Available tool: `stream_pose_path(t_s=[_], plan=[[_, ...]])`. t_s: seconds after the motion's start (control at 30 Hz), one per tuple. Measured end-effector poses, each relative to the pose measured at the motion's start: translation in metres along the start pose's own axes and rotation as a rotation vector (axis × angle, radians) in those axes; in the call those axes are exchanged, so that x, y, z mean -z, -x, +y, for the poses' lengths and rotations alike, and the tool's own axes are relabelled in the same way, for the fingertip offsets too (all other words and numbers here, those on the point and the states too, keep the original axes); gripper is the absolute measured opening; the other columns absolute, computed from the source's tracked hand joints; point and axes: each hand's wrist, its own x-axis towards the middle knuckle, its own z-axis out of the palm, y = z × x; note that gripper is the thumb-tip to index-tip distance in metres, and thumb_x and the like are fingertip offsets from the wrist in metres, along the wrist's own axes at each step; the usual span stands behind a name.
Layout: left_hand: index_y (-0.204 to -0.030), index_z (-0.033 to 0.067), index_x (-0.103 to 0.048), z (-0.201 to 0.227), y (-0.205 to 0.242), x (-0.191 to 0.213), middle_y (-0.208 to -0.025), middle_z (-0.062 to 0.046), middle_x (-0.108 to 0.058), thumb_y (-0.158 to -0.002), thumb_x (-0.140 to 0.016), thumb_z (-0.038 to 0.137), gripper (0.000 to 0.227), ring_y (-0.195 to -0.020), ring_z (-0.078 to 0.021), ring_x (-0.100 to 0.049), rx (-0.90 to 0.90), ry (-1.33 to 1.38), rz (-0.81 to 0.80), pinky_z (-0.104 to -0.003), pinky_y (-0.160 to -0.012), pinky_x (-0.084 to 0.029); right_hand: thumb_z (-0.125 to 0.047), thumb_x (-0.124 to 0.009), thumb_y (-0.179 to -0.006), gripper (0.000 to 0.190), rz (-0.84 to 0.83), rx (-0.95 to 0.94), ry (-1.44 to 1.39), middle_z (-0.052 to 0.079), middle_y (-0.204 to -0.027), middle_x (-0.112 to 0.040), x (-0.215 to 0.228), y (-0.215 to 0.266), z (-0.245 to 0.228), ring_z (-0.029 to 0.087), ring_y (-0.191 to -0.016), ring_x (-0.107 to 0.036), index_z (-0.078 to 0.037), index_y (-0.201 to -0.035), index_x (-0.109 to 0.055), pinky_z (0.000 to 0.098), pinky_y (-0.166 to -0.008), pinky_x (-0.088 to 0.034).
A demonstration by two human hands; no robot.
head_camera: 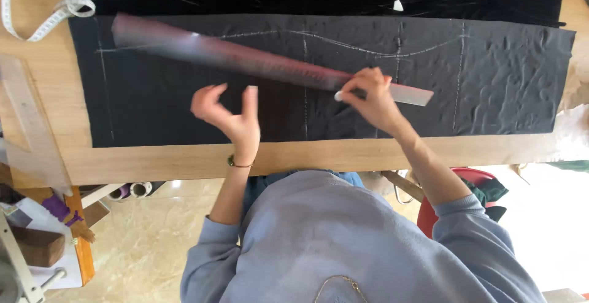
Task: The person uses a ruler and chalk to mark lines on a piece of black fabric laid on a wooden table. They then use scissors to cut the fabric along the marked lines, separating the pieces.
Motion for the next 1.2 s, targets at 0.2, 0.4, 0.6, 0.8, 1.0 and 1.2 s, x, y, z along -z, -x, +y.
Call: stream_pose_path(t_s=[0.2, 0.4, 0.6, 0.8, 1.0, 1.2], plan=[[-0.149, 0.0034, -0.041, 0.001, -0.055, 0.004, -0.130, -0.015, -0.058, -0.101, -0.068, 0.020, 0.057, -0.122, -0.0210, -0.067, 0.967, 0.780, -0.296, -0.028, -0.106, -0.055, -0.030, -0.084, -0.093, 0.013, -0.052, -0.031, -0.087, -0.001, -0.096, -0.065, 0.032, -0.023, 0.003, 0.015, -0.102, -0.057, -0.021, -0.094, -0.075, 0.0371, -0.095, -0.027], [-0.108, 0.0197, -0.062, -0.067, -0.105, -0.006, -0.093, -0.006, -0.073, -0.094, -0.078, 0.015, 0.022, -0.092, -0.0238, -0.081, 0.966, 0.706, -0.362, -0.028, -0.080, -0.069, -0.019, -0.086, -0.091, 0.011, 0.054, 0.117, -0.151, 0.003, -0.108, -0.071, 0.013, -0.071, 0.024, 0.022, -0.110, -0.063, -0.020, -0.092, -0.075, 0.0359, -0.098, -0.039], [-0.107, 0.0185, -0.061, -0.063, -0.153, -0.007, -0.094, -0.003, -0.074, -0.093, -0.078, 0.020, 0.022, -0.100, -0.0242, -0.082, 0.864, 0.553, -0.442, -0.028, -0.089, -0.067, -0.003, -0.074, -0.101, 0.013, -0.028, 0.092, -0.113, 0.004, -0.086, -0.068, 0.023, -0.119, -0.005, 0.018, -0.078, -0.060, -0.006, -0.089, -0.069, 0.0315, -0.072, -0.048], [-0.102, 0.0174, -0.058, -0.064, -0.148, -0.020, -0.089, -0.003, -0.073, -0.091, -0.079, 0.023, 0.024, -0.091, -0.0207, -0.082, 0.864, 0.510, -0.367, -0.026, -0.083, -0.067, 0.004, -0.071, -0.099, 0.016, -0.078, 0.134, -0.078, 0.006, -0.084, -0.064, 0.016, -0.128, -0.005, 0.019, -0.076, -0.059, -0.005, -0.089, -0.064, 0.0322, -0.068, -0.048], [-0.101, 0.0146, -0.054, -0.076, -0.131, -0.027, -0.077, -0.006, -0.066, -0.094, -0.078, 0.018, 0.026, -0.074, -0.0180, -0.074, 0.691, 0.584, -0.269, -0.033, -0.077, -0.066, 0.002, -0.074, -0.100, 0.024, -0.131, 0.188, -0.108, 0.004, -0.082, -0.059, 0.008, -0.143, -0.008, 0.017, -0.072, -0.052, -0.007, -0.086, -0.057, 0.0310, -0.066, -0.043], [-0.096, 0.0127, -0.050, -0.063, -0.126, -0.031, -0.069, -0.006, -0.058, -0.096, -0.069, 0.005, 0.021, -0.063, -0.0184, -0.065, 0.625, 0.580, -0.163, -0.030, -0.065, -0.060, 0.001, -0.073, -0.101, 0.027, -0.204, 0.182, -0.127, 0.005, -0.080, -0.058, -0.007, -0.167, -0.030, 0.018, -0.071, -0.055, -0.006, -0.084, -0.053, 0.0307, -0.064, -0.045]])
